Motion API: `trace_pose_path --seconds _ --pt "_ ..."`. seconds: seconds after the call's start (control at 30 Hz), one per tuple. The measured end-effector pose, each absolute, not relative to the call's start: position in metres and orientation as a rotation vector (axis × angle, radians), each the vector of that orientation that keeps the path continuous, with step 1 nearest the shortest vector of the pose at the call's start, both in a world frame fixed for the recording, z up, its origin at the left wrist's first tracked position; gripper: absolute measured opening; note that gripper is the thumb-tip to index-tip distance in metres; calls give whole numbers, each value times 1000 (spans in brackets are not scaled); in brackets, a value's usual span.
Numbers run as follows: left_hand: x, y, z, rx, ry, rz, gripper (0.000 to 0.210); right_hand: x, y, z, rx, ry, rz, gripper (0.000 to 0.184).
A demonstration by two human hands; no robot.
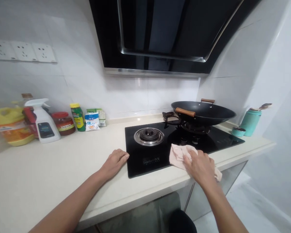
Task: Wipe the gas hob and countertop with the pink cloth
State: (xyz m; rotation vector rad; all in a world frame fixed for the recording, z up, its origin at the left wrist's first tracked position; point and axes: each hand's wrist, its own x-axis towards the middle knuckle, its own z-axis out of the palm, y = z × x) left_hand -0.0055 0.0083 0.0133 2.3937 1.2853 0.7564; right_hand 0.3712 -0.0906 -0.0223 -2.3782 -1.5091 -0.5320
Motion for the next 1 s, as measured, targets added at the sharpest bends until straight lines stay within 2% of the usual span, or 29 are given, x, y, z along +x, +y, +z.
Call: trace_pose_path --seconds 0.13,0.37,0.53,0.73,1.0 --pt "-5 10 12 2419 1283 750 41 322 -98 -18 -2232 -1659 -558 47" --pt "-5 17 6 2436 1277 783 40 197 -114 -6 -1708 -2028 -357 33" --pt "-7 16 8 2411 1258 821 42 148 -121 -3 -1453 -2175 -247 38" --pt "-9 13 8 2396 1237 837 42 180 -115 -3 -1441 -2209 -194 29" --pt "-7 9 10 2412 1270 762 42 311 -92 -16 -2073 -1841 -443 41"
